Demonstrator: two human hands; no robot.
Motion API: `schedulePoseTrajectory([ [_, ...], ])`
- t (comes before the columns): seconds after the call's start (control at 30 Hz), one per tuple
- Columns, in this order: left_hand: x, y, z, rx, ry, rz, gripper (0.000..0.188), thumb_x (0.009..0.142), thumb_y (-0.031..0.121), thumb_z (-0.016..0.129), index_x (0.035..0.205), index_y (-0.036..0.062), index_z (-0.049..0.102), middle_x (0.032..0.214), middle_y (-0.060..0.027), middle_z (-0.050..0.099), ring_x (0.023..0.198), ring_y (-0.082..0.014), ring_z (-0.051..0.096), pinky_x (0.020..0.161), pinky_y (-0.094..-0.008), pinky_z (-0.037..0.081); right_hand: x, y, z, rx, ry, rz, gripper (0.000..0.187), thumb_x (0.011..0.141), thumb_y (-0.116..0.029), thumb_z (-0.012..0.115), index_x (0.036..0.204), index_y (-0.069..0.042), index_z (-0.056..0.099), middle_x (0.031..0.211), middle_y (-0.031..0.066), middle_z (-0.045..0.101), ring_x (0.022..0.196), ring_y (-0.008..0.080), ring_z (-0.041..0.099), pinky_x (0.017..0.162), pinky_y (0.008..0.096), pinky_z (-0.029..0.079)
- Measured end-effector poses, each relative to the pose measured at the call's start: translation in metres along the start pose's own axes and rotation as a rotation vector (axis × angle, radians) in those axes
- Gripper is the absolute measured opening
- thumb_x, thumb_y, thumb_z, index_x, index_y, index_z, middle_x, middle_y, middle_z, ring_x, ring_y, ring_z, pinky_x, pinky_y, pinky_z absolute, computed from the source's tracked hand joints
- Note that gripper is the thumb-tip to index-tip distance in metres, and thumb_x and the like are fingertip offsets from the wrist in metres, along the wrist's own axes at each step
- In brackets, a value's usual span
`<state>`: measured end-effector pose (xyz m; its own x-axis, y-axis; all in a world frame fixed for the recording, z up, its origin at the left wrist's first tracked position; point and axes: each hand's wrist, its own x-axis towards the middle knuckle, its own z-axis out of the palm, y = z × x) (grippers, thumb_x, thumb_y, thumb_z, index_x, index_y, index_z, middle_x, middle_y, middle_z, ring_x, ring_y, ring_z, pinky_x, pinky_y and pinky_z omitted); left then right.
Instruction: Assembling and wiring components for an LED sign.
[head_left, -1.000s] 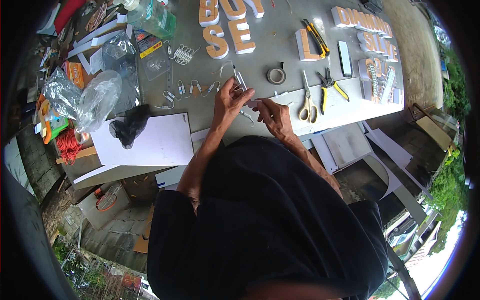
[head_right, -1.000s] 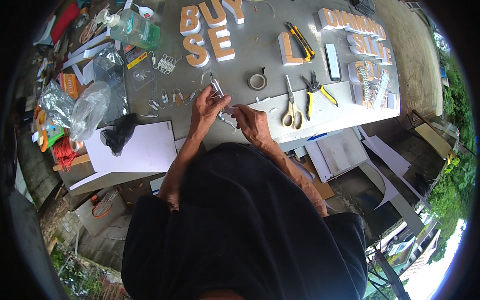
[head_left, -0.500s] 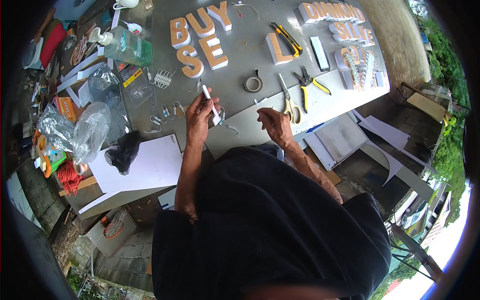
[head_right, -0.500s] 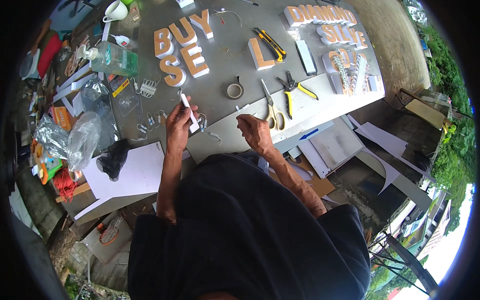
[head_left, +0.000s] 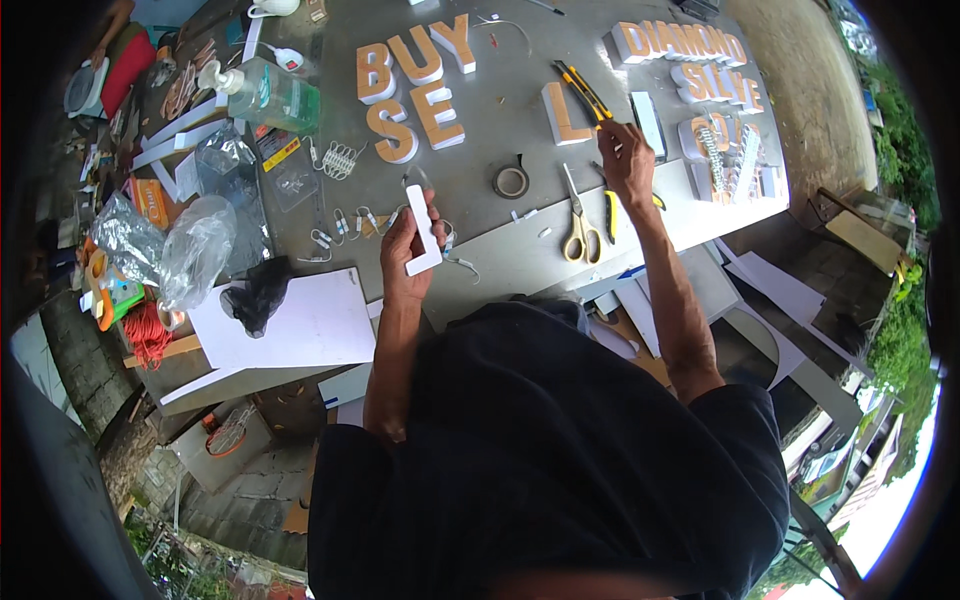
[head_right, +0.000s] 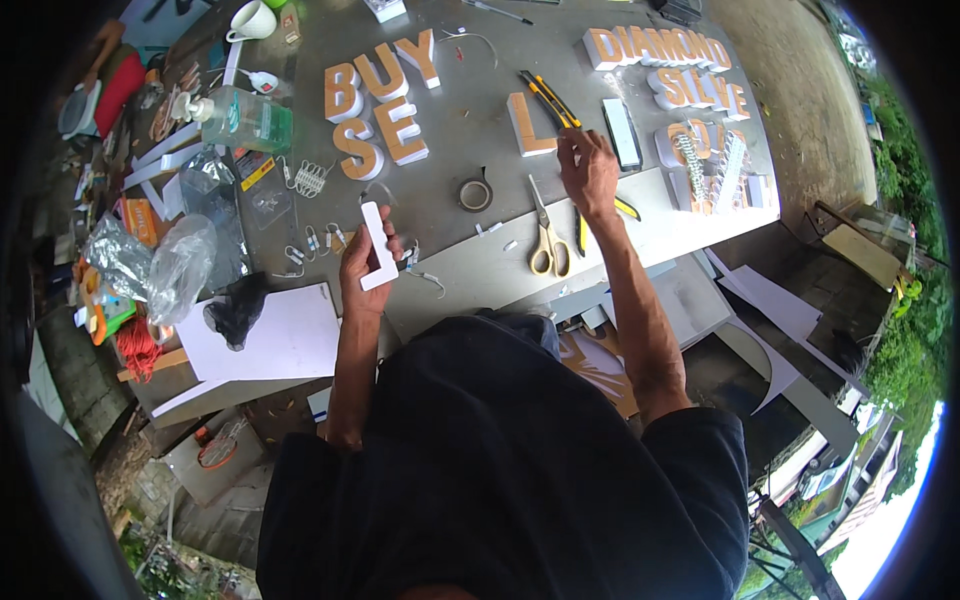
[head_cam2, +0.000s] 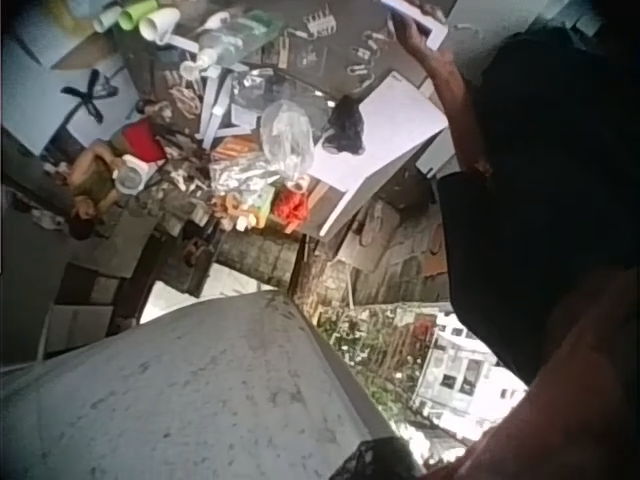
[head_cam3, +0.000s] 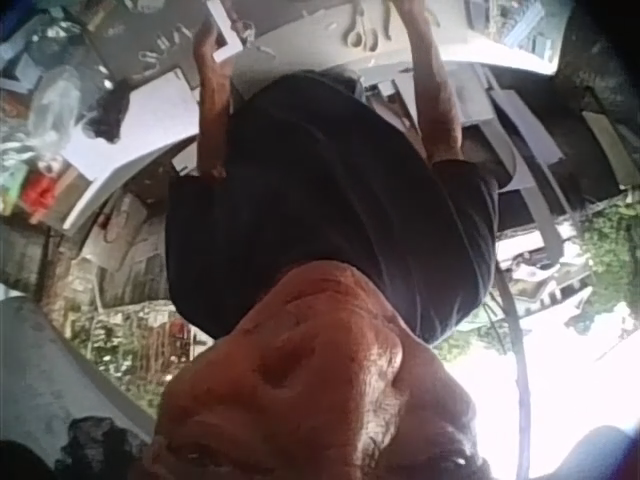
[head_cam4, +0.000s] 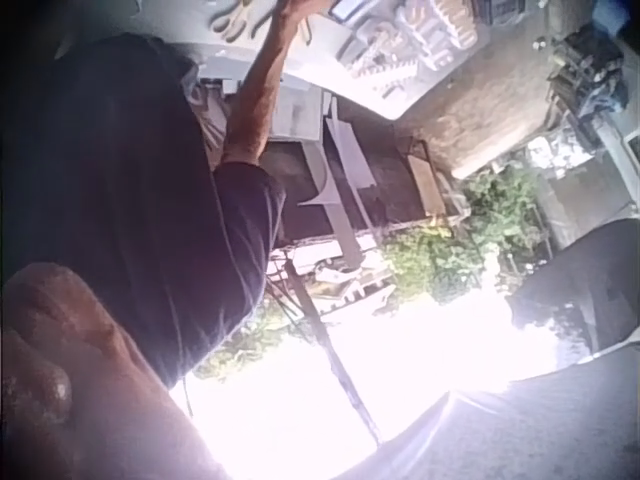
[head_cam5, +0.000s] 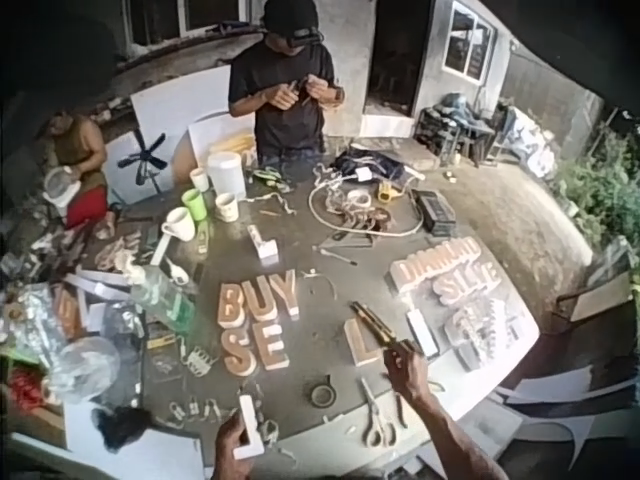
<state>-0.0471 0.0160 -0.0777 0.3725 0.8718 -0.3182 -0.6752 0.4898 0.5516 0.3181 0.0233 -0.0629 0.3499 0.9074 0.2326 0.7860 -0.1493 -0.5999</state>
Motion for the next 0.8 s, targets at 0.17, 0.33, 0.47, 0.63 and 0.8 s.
schedulePoseTrajectory([
  [0.17, -0.002, -0.001, 0.032, -0.106, -0.076, 0.013, 0.044, 0.107, 0.027, 0.051, 0.136, -0.0066, 0.053, 0.105, -0.01, 0.062, 0.088, -0.0195, 0.061, 0.075, -0.033, 0.052, 0.134, 0.046, 0.049, -0.228, -0.032, -0.237, 0.033, 0.091, -0.02, 0.064, 0.122, -0.009, 0.066, 0.118, 0.016, 0.066, 0.112, 0.0377, 0.059, 0.097, 0.0459, 0.048],
  [0.33, -0.008, -0.009, 0.055, -0.054, -0.015, 0.053, 0.049, 0.107, 0.032, 0.048, 0.139, -0.0053, 0.048, 0.107, -0.0081, 0.059, 0.092, -0.0169, 0.059, 0.075, -0.0324, 0.051, 0.228, 0.067, 0.103, -0.395, -0.094, -0.346, 0.036, 0.093, -0.019, 0.06, 0.128, -0.011, 0.06, 0.128, 0.013, 0.062, 0.118, 0.0356, 0.057, 0.1, 0.0467, 0.048],
  [0.47, -0.005, -0.016, 0.069, -0.115, 0.029, 0.094, 0.048, 0.106, 0.031, 0.053, 0.137, -0.0051, 0.051, 0.107, -0.0098, 0.063, 0.091, -0.0174, 0.062, 0.074, -0.0335, 0.054, 0.256, 0.075, 0.135, -0.53, -0.191, -0.325, 0.027, 0.096, -0.019, 0.051, 0.121, -0.011, 0.059, 0.13, 0.011, 0.059, 0.12, 0.0337, 0.056, 0.098, 0.0463, 0.048],
  [0.63, 0.002, -0.019, 0.083, -0.046, 0.078, 0.103, 0.043, 0.106, 0.03, 0.053, 0.134, -0.003, 0.055, 0.106, -0.0091, 0.065, 0.091, -0.0163, 0.066, 0.073, -0.0333, 0.058, 0.258, 0.066, 0.137, -0.557, -0.212, -0.391, 0.02, 0.093, -0.013, 0.049, 0.112, -0.01, 0.058, 0.125, 0.0106, 0.059, 0.12, 0.0334, 0.055, 0.096, 0.0456, 0.049],
  [0.8, 0.016, -0.023, 0.097, 0.015, 0.094, 0.091, 0.041, 0.106, 0.029, 0.053, 0.133, -0.0018, 0.056, 0.107, -0.0088, 0.065, 0.095, -0.0171, 0.066, 0.076, -0.0352, 0.06, 0.276, 0.078, 0.139, -0.519, -0.227, -0.377, 0.022, 0.09, -0.009, 0.052, 0.111, -0.01, 0.058, 0.121, 0.0151, 0.06, 0.117, 0.0343, 0.057, 0.094, 0.0476, 0.051],
])
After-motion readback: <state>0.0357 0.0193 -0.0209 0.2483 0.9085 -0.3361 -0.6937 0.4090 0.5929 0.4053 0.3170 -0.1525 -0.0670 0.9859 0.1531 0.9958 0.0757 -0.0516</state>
